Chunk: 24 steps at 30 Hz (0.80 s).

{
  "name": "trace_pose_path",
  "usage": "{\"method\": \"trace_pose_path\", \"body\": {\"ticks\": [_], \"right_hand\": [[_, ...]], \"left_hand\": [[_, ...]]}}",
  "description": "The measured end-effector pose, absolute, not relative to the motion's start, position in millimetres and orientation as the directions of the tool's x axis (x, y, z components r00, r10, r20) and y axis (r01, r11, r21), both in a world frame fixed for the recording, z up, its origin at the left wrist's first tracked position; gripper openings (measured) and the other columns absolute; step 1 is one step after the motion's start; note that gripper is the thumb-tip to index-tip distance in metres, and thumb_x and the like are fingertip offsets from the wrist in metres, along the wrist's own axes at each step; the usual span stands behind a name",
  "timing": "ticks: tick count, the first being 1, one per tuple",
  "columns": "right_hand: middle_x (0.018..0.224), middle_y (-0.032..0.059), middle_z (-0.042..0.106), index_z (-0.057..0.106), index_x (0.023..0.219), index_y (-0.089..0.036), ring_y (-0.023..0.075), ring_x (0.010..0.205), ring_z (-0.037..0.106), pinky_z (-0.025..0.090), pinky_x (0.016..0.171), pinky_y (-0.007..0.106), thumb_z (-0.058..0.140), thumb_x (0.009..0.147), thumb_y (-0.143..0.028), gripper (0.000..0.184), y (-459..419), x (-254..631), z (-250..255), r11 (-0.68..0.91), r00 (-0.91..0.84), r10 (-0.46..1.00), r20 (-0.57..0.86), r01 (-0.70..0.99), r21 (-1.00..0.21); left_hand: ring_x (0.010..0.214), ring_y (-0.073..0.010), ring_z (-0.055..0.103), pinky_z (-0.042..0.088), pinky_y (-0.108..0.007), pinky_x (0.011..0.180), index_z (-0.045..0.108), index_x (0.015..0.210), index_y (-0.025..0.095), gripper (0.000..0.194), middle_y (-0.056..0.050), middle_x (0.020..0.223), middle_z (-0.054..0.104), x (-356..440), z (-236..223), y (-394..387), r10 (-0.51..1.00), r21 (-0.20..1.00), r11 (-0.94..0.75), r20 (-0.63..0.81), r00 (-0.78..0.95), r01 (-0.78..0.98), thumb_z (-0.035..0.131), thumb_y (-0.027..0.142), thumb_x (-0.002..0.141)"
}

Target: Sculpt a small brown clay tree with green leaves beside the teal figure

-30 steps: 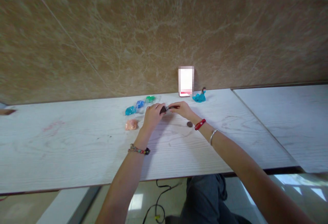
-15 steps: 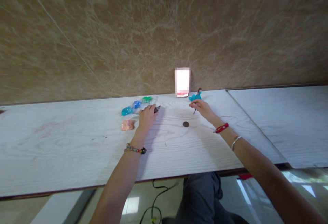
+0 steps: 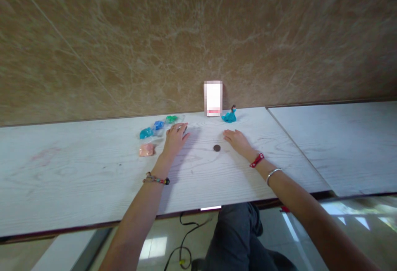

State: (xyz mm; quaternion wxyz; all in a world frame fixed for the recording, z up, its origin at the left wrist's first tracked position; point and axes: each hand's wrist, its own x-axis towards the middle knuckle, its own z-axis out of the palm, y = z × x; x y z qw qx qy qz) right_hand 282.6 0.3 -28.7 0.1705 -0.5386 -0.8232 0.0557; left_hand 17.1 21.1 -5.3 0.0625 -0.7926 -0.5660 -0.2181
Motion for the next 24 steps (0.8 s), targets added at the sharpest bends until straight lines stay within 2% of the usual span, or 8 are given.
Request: {"method": "trace_pose_path", "body": {"ticks": [2, 6, 9, 13, 17, 20, 22, 24], "right_hand": [[0.12, 0.0134, 0.056, 0.059, 0.11, -0.014, 0.0213, 0.111, 0.052, 0.038, 0.096, 0.037, 0.04, 0.086, -0.013, 0.031, -0.2, 282.7, -27.7, 0.396, -0.343, 0.914, 0.218, 0.871, -0.292], [0.117, 0.0065, 0.059, 0.05, 0.122, -0.019, 0.0157, 0.105, 0.057, 0.044, 0.091, 0.029, 0.042, 0.084, -0.012, 0.039, -1.1, 289.3, -26.3, 0.441, -0.387, 0.897, 0.216, 0.826, -0.352], [0.115, 0.0066, 0.06, 0.051, 0.12, -0.02, 0.0186, 0.108, 0.055, 0.04, 0.095, 0.035, 0.047, 0.083, -0.017, 0.038, 1.4, 292.4, -25.3, 0.414, -0.356, 0.91, 0.213, 0.817, -0.401], [0.122, 0.0109, 0.054, 0.057, 0.112, -0.017, 0.0239, 0.117, 0.046, 0.033, 0.098, 0.046, 0.045, 0.083, -0.015, 0.031, 1.3, 291.3, -25.9, 0.399, -0.35, 0.917, 0.193, 0.828, -0.394], [0.129, 0.0063, 0.048, 0.049, 0.121, -0.022, 0.0194, 0.121, 0.042, 0.026, 0.102, 0.048, 0.037, 0.086, -0.013, 0.038, -2.4, 287.5, -29.7, 0.486, -0.468, 0.873, 0.138, 0.804, -0.343], [0.131, 0.0109, 0.044, 0.044, 0.125, -0.017, 0.022, 0.124, 0.037, 0.027, 0.1, 0.051, 0.032, 0.087, -0.011, 0.041, -2.7, 286.7, -32.1, 0.428, -0.405, 0.904, 0.139, 0.859, -0.281], [0.131, 0.0116, 0.045, 0.045, 0.125, -0.016, 0.022, 0.124, 0.038, 0.029, 0.099, 0.049, 0.031, 0.086, -0.01, 0.041, -2.8, 288.2, -33.0, 0.412, -0.389, 0.911, 0.136, 0.869, -0.276], [0.132, 0.0081, 0.045, 0.046, 0.124, -0.019, 0.0189, 0.123, 0.038, 0.029, 0.101, 0.045, 0.031, 0.087, -0.011, 0.041, -3.3, 290.5, -33.5, 0.468, -0.454, 0.883, 0.119, 0.84, -0.273]], "left_hand": [[0.112, -0.0242, 0.046, 0.039, -0.037, 0.087, 0.05, 0.117, 0.018, 0.036, -0.012, 0.116, 0.054, 15.2, -6.7, 21.6, 0.866, 0.158, -0.35, 0.43, 0.255, 0.923, 0.046, 0.026, 0.083], [0.108, -0.023, 0.049, 0.039, -0.036, 0.087, 0.052, 0.113, 0.017, 0.032, -0.012, 0.112, 0.056, 14.0, -8.6, 23.7, 0.847, 0.178, -0.36, 0.473, 0.241, 0.916, 0.043, 0.024, 0.083], [0.107, -0.0227, 0.048, 0.038, -0.036, 0.087, 0.054, 0.111, 0.016, 0.031, -0.012, 0.11, 0.056, 18.9, -8.1, 22.0, 0.832, 0.152, -0.391, 0.48, 0.278, 0.908, 0.041, 0.023, 0.084], [0.107, -0.022, 0.047, 0.036, -0.035, 0.087, 0.055, 0.109, 0.018, 0.029, -0.01, 0.11, 0.056, 30.6, -7.9, 15.7, 0.805, 0.077, -0.45, 0.465, 0.367, 0.89, 0.039, 0.021, 0.084], [0.106, -0.0225, 0.047, 0.033, -0.037, 0.087, 0.056, 0.104, 0.018, 0.028, -0.009, 0.108, 0.057, 42.6, -11.7, 12.3, 0.767, -0.025, -0.532, 0.41, 0.494, 0.846, 0.036, 0.02, 0.085], [0.102, -0.0224, 0.048, 0.034, -0.037, 0.085, 0.057, 0.099, 0.018, 0.026, -0.009, 0.104, 0.058, 48.1, -14.2, 12.3, 0.728, -0.094, -0.588, 0.371, 0.576, 0.803, 0.036, 0.019, 0.085], [0.1, -0.0223, 0.048, 0.034, -0.037, 0.084, 0.058, 0.097, 0.017, 0.025, -0.009, 0.102, 0.059, 49.8, -14.8, 12.7, 0.718, -0.107, -0.592, 0.382, 0.582, 0.799, 0.036, 0.018, 0.085], [0.099, -0.0223, 0.048, 0.035, -0.037, 0.083, 0.058, 0.096, 0.016, 0.024, -0.01, 0.1, 0.059, 50.6, -14.7, 13.3, 0.711, -0.115, -0.59, 0.394, 0.582, 0.799, 0.036, 0.017, 0.085]]}}
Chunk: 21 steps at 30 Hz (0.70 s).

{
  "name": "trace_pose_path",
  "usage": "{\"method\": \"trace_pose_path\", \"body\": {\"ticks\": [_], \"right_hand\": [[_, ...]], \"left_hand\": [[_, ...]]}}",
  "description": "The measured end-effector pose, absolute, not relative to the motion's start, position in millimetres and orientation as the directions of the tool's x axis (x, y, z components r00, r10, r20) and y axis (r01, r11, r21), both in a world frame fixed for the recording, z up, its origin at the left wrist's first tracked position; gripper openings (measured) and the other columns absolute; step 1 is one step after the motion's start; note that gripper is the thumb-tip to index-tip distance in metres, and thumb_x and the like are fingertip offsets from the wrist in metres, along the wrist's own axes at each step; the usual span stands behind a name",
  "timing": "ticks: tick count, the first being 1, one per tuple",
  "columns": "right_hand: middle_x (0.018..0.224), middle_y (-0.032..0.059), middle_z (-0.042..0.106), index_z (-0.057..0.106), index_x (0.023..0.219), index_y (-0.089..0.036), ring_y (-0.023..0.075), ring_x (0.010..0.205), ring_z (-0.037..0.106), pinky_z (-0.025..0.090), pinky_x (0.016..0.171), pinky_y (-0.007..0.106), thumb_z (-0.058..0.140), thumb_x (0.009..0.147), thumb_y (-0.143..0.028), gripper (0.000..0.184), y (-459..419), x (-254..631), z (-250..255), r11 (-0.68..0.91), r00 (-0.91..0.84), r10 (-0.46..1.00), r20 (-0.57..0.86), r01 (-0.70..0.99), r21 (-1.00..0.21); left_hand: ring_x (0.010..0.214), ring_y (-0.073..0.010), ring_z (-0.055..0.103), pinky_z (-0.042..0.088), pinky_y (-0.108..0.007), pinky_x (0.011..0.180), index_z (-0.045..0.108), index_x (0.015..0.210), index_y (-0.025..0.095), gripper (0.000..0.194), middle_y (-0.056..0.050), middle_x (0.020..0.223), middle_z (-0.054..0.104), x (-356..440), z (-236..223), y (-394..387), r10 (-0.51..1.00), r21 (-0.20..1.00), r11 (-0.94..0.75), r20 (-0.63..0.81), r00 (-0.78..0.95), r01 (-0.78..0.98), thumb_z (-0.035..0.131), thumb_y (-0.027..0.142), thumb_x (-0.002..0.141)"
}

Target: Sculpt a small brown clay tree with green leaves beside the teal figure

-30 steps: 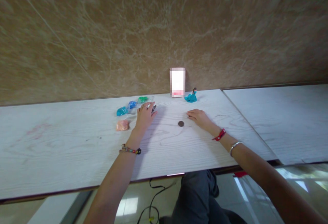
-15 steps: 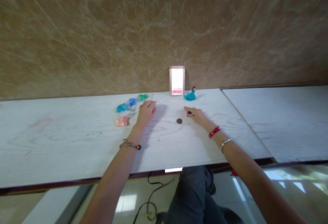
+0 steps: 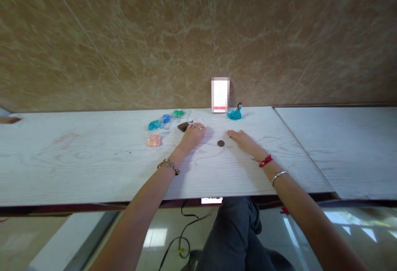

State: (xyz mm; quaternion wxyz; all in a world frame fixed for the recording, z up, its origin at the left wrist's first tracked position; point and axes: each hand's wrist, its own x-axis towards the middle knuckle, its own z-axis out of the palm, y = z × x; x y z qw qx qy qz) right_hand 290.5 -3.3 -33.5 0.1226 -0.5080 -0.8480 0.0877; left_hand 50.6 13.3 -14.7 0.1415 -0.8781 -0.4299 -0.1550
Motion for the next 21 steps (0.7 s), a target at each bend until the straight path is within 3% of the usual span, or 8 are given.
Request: {"method": "trace_pose_path", "body": {"ticks": [2, 6, 10, 15, 19, 21], "right_hand": [[0.133, 0.0073, 0.044, 0.045, 0.125, -0.019, 0.0173, 0.124, 0.038, 0.028, 0.102, 0.042, 0.031, 0.088, -0.013, 0.04, -3.3, 292.8, -33.5, 0.488, -0.475, 0.873, 0.114, 0.835, -0.254], [0.13, 0.0153, 0.045, 0.04, 0.127, -0.01, 0.0222, 0.123, 0.039, 0.028, 0.1, 0.049, 0.027, 0.089, -0.013, 0.041, -2.9, 294.9, -33.0, 0.399, -0.377, 0.916, 0.137, 0.891, -0.217], [0.136, 0.0071, 0.04, 0.042, 0.127, -0.018, 0.016, 0.124, 0.038, 0.028, 0.102, 0.039, 0.03, 0.089, -0.017, 0.04, -3.8, 292.0, -32.5, 0.552, -0.544, 0.834, 0.096, 0.811, -0.193], [0.133, 0.0145, 0.042, 0.038, 0.129, -0.011, 0.0215, 0.123, 0.039, 0.03, 0.099, 0.048, 0.028, 0.089, -0.015, 0.041, -2.5, 295.4, -31.8, 0.423, -0.408, 0.905, 0.116, 0.892, -0.159], [0.134, 0.0081, 0.043, 0.04, 0.128, -0.018, 0.0165, 0.123, 0.039, 0.03, 0.101, 0.04, 0.032, 0.088, -0.015, 0.041, -3.4, 296.4, -30.9, 0.552, -0.545, 0.834, 0.085, 0.818, -0.161], [0.133, 0.0092, 0.043, 0.041, 0.128, -0.017, 0.018, 0.123, 0.039, 0.028, 0.101, 0.043, 0.031, 0.089, -0.018, 0.04, -3.2, 293.5, -29.7, 0.518, -0.507, 0.855, 0.108, 0.842, -0.148]], "left_hand": [[0.098, -0.0223, 0.049, 0.036, -0.037, 0.081, 0.058, 0.094, 0.015, 0.023, -0.01, 0.099, 0.059, 51.3, -14.4, 14.1, 0.704, -0.136, -0.598, 0.382, 0.599, 0.79, 0.037, 0.016, 0.084], [0.096, -0.0226, 0.05, 0.037, -0.037, 0.081, 0.058, 0.092, 0.015, 0.02, -0.01, 0.097, 0.06, 53.2, -14.2, 15.9, 0.708, -0.175, -0.583, 0.368, 0.602, 0.793, 0.04, 0.016, 0.083], [0.095, -0.0213, 0.051, 0.039, -0.036, 0.081, 0.058, 0.091, 0.014, 0.018, -0.009, 0.096, 0.061, 57.0, -15.2, 18.0, 0.693, -0.198, -0.614, 0.327, 0.642, 0.764, 0.042, 0.014, 0.083], [0.096, -0.0198, 0.052, 0.041, -0.033, 0.081, 0.058, 0.096, 0.015, 0.02, -0.008, 0.098, 0.06, 62.1, -19.2, 19.7, 0.713, -0.161, -0.626, 0.277, 0.643, 0.763, 0.044, 0.012, 0.083], [0.092, -0.0175, 0.052, 0.042, -0.03, 0.08, 0.057, 0.103, 0.015, 0.024, -0.007, 0.095, 0.059, 64.7, -21.3, 20.8, 0.716, -0.119, -0.645, 0.252, 0.651, 0.755, 0.045, 0.01, 0.082], [0.089, -0.0167, 0.053, 0.043, -0.029, 0.079, 0.057, 0.103, 0.015, 0.024, -0.007, 0.093, 0.059, 65.4, -21.6, 21.4, 0.715, -0.111, -0.649, 0.251, 0.653, 0.753, 0.045, 0.009, 0.082]]}}
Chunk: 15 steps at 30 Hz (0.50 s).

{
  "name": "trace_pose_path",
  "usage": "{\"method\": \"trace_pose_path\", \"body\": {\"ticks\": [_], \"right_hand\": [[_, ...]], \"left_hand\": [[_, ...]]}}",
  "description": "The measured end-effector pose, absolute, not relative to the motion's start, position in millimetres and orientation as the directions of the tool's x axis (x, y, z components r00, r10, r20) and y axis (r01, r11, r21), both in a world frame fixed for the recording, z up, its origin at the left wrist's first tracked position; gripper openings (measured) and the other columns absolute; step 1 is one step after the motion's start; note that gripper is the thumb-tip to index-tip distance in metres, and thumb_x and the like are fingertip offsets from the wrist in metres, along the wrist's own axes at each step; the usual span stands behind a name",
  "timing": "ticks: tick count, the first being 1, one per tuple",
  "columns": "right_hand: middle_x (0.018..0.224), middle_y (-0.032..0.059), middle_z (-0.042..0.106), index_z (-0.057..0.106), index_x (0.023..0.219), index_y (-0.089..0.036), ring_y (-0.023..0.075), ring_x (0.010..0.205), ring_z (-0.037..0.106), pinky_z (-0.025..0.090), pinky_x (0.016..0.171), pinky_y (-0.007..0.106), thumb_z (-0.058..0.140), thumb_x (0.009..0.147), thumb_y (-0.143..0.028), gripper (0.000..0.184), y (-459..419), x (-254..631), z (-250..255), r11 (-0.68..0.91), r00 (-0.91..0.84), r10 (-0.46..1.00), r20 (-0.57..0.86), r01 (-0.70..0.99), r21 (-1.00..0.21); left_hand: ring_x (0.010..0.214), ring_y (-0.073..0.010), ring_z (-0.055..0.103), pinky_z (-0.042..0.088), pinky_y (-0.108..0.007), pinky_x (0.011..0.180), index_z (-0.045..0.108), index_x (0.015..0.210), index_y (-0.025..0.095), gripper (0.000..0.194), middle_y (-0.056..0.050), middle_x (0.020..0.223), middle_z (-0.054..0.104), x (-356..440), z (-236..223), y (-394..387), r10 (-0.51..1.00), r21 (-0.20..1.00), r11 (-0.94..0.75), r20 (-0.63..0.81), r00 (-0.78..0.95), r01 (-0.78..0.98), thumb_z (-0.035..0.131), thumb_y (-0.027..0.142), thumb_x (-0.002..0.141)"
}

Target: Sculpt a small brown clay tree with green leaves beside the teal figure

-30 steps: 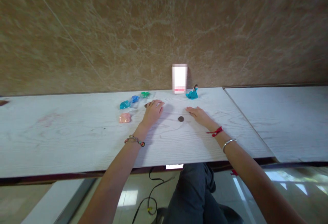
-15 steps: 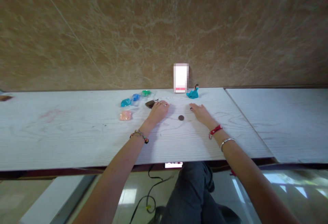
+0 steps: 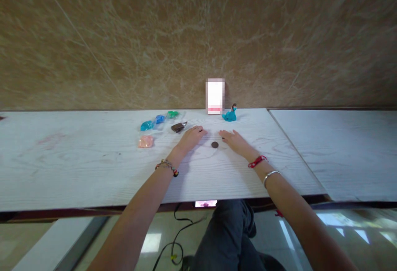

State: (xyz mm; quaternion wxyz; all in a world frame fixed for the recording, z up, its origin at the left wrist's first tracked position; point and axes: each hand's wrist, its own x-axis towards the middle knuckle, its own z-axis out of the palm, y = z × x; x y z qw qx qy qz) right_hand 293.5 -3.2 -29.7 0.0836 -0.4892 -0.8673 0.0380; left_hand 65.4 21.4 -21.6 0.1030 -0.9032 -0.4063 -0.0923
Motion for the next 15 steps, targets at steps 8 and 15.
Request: {"method": "trace_pose_path", "body": {"ticks": [8, 15], "right_hand": [[0.136, 0.0074, 0.039, 0.043, 0.126, -0.019, 0.0176, 0.125, 0.036, 0.027, 0.102, 0.044, 0.032, 0.089, -0.019, 0.039, -4.4, 286.8, -28.6, 0.615, -0.608, 0.788, 0.094, 0.775, -0.143], [0.133, 0.0063, 0.043, 0.046, 0.124, -0.02, 0.0167, 0.124, 0.038, 0.029, 0.101, 0.041, 0.036, 0.087, -0.016, 0.038, -4.2, 290.2, -25.7, 0.579, -0.581, 0.811, 0.06, 0.786, -0.217]], "left_hand": [[0.089, -0.0152, 0.052, 0.044, -0.027, 0.079, 0.058, 0.098, 0.016, 0.021, -0.006, 0.092, 0.058, 67.5, -21.2, 22.5, 0.752, -0.055, -0.609, 0.275, 0.598, 0.791, 0.042, 0.013, 0.085], [0.088, -0.0154, 0.052, 0.044, -0.026, 0.075, 0.059, 0.096, 0.015, 0.021, -0.007, 0.092, 0.059, 69.4, -19.1, 21.6, 0.802, 0.002, -0.555, 0.268, 0.534, 0.832, 0.041, 0.015, 0.086]]}}
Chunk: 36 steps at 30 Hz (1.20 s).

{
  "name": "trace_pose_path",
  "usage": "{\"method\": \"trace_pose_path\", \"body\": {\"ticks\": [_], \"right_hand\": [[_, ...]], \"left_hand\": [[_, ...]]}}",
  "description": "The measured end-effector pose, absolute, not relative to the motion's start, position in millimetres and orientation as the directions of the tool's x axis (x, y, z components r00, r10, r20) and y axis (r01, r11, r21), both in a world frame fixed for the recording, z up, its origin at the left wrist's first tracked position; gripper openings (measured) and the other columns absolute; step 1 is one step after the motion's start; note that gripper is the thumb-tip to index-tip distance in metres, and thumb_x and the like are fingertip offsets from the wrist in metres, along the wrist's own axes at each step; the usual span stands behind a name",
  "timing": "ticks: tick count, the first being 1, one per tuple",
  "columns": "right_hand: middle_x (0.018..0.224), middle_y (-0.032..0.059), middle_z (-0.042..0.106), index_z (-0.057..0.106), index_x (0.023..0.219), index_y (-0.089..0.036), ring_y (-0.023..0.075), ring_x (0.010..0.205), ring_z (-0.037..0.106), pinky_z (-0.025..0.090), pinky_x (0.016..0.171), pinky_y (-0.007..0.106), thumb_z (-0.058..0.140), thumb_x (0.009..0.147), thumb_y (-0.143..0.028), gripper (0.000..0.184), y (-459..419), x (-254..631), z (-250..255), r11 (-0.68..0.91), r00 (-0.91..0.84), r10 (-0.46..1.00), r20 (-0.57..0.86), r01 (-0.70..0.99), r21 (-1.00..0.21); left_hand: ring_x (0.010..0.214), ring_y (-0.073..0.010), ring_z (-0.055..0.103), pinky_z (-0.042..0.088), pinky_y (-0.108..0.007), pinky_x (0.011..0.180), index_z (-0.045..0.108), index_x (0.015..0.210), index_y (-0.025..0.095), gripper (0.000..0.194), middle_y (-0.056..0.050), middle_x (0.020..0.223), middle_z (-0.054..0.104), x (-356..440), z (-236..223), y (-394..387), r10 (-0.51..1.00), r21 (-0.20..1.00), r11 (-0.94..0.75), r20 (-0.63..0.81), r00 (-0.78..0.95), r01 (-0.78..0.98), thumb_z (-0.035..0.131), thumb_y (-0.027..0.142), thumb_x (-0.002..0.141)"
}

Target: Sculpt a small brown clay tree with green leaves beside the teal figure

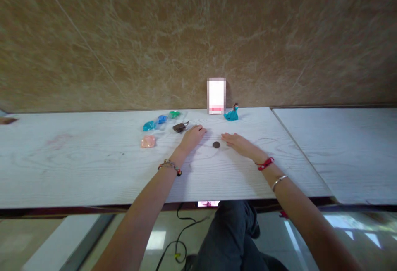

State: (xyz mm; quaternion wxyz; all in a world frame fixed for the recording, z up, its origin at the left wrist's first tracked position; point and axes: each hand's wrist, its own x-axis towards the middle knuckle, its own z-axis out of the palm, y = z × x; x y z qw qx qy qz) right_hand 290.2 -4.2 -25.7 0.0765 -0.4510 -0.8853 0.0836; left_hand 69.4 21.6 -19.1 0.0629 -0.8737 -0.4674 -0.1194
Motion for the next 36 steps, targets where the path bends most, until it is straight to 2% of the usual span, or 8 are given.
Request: {"method": "trace_pose_path", "body": {"ticks": [4, 9, 13, 17, 22, 26, 31, 36], "right_hand": [[0.134, 0.0102, 0.042, 0.045, 0.124, -0.017, 0.0204, 0.124, 0.038, 0.026, 0.102, 0.048, 0.035, 0.088, -0.017, 0.038, -4.6, 290.0, -25.6, 0.494, -0.477, 0.869, 0.129, 0.837, -0.237], [0.128, 0.0064, 0.05, 0.049, 0.12, -0.019, 0.0152, 0.12, 0.044, 0.028, 0.103, 0.039, 0.037, 0.087, -0.014, 0.036, -6.8, 295.7, -22.5, 0.537, -0.531, 0.841, 0.103, 0.796, -0.28], [0.126, 0.0117, 0.05, 0.051, 0.118, -0.014, 0.0194, 0.12, 0.044, 0.026, 0.102, 0.045, 0.036, 0.088, -0.018, 0.034, -7.3, 295.5, -19.8, 0.423, -0.401, 0.906, 0.134, 0.868, -0.259], [0.128, 0.007, 0.049, 0.05, 0.12, -0.016, 0.0139, 0.121, 0.042, 0.028, 0.103, 0.034, 0.04, 0.086, -0.016, 0.035, -7.7, 291.5, -19.2, 0.504, -0.494, 0.863, 0.109, 0.819, -0.274], [0.129, 0.0093, 0.048, 0.049, 0.12, -0.016, 0.0195, 0.122, 0.041, 0.028, 0.102, 0.045, 0.037, 0.088, -0.019, 0.035, -7.1, 289.4, -19.5, 0.433, -0.418, 0.901, 0.114, 0.862, -0.263], [0.129, 0.0055, 0.048, 0.05, 0.12, -0.019, 0.0166, 0.123, 0.04, 0.029, 0.103, 0.038, 0.041, 0.085, -0.016, 0.036, -9.5, 290.8, -18.8, 0.556, -0.562, 0.823, 0.088, 0.764, -0.327], [0.123, 0.0094, 0.054, 0.054, 0.117, -0.015, 0.0192, 0.115, 0.048, 0.035, 0.099, 0.036, 0.042, 0.085, -0.017, 0.034, -9.6, 291.8, -17.6, 0.453, -0.43, 0.891, 0.143, 0.827, -0.334], [0.116, 0.0072, 0.059, 0.058, 0.11, -0.016, 0.0167, 0.111, 0.052, 0.038, 0.096, 0.03, 0.05, 0.08, -0.014, 0.032, -9.2, 298.7, -18.8, 0.524, -0.498, 0.849, 0.176, 0.75, -0.405]], "left_hand": [[0.088, -0.016, 0.053, 0.044, -0.027, 0.074, 0.06, 0.097, 0.015, 0.023, -0.007, 0.092, 0.059, 68.6, -20.2, 21.9, 0.806, 0.017, -0.546, 0.284, 0.52, 0.837, 0.04, 0.017, 0.087], [0.087, -0.0161, 0.054, 0.044, -0.027, 0.074, 0.061, 0.097, 0.014, 0.025, -0.007, 0.093, 0.059, 68.3, -21.0, 22.3, 0.816, 0.048, -0.534, 0.29, 0.5, 0.844, 0.039, 0.018, 0.087], [0.087, -0.0162, 0.054, 0.043, -0.027, 0.077, 0.061, 0.097, 0.014, 0.024, -0.007, 0.093, 0.059, 68.0, -21.6, 23.2, 0.816, 0.044, -0.53, 0.297, 0.496, 0.847, 0.039, 0.018, 0.087], [0.086, -0.0161, 0.054, 0.043, -0.027, 0.075, 0.062, 0.096, 0.014, 0.025, -0.007, 0.092, 0.059, 67.6, -22.8, 24.6, 0.824, 0.048, -0.516, 0.303, 0.479, 0.855, 0.038, 0.02, 0.087], [0.085, -0.0156, 0.053, 0.043, -0.026, 0.073, 0.061, 0.096, 0.015, 0.026, -0.007, 0.092, 0.058, 67.4, -23.5, 24.5, 0.822, 0.069, -0.516, 0.319, 0.471, 0.854, 0.037, 0.02, 0.088], [0.084, -0.0152, 0.053, 0.043, -0.025, 0.073, 0.061, 0.096, 0.015, 0.026, -0.006, 0.092, 0.058, 67.7, -23.3, 24.7, 0.827, 0.051, -0.508, 0.308, 0.47, 0.86, 0.037, 0.021, 0.088], [0.087, -0.0155, 0.054, 0.044, -0.026, 0.075, 0.06, 0.099, 0.014, 0.027, -0.008, 0.096, 0.057, 64.6, -24.9, 27.3, 0.829, 0.089, -0.519, 0.298, 0.474, 0.85, 0.037, 0.021, 0.087], [0.09, -0.0142, 0.053, 0.043, -0.026, 0.082, 0.058, 0.104, 0.015, 0.026, -0.007, 0.098, 0.056, 53.5, -24.3, 28.5, 0.813, 0.196, -0.57, 0.275, 0.513, 0.798, 0.041, 0.02, 0.085]]}}
